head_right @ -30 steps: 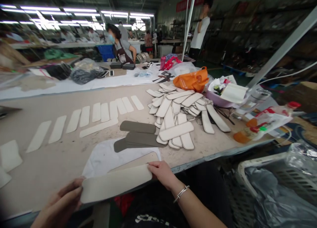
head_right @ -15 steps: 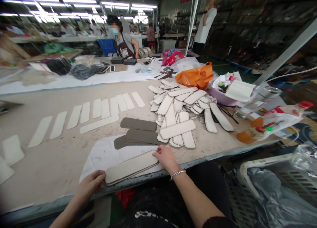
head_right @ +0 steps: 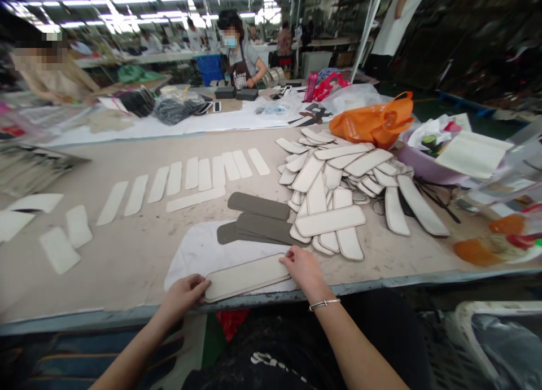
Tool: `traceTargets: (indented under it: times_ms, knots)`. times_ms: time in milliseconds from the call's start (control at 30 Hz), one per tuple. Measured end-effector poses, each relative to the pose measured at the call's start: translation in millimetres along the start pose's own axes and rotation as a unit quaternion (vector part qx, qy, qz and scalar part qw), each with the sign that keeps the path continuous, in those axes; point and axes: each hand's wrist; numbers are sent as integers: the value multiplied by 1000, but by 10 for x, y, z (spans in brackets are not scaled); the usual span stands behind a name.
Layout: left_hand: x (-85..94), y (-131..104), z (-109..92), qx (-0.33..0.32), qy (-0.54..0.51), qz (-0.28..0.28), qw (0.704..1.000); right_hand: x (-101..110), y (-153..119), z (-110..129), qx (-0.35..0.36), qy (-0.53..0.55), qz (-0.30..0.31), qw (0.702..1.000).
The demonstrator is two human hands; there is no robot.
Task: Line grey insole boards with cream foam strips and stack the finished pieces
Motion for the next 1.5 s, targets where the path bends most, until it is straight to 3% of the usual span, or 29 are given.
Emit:
traceTargets:
  times_ms: [167, 833, 1000, 1133, 1200, 1300, 1400, 1500]
  knots:
    - [0, 20, -49, -45, 73, -28, 996, 6, -15, 14, 7, 4, -7, 1000]
    - [13, 61, 20, -42, 49, 14, 998, 7, 14, 34, -9, 7, 11, 1000]
    - [30, 47, -38, -61, 127, -17, 990, -10, 14, 13, 4, 6, 7, 1000]
    - [49, -29, 44, -60, 147, -93, 983, -21, 10, 4, 8, -3, 3, 1000]
    - [36, -98, 142, -92, 107, -129, 982, -23, 10, 4, 11, -6, 4, 1000]
    - [3, -193, 293, -233, 61, -158, 958, -24, 16, 4, 17, -11, 7, 1000]
    - [-17, -219, 388, -383, 86, -122, 912, -21, 20, 1, 16, -17, 9, 1000]
    - [-20, -174, 434, -440, 114, -92, 886, -19, 17, 0, 10, -15, 12, 1000]
Point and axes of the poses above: each hand's wrist, its own y-axis towards the middle knuckle, its own x-axis out of the back of the hand, z = x × y, and after that the axes turned 5 degrees about -z, right-handed
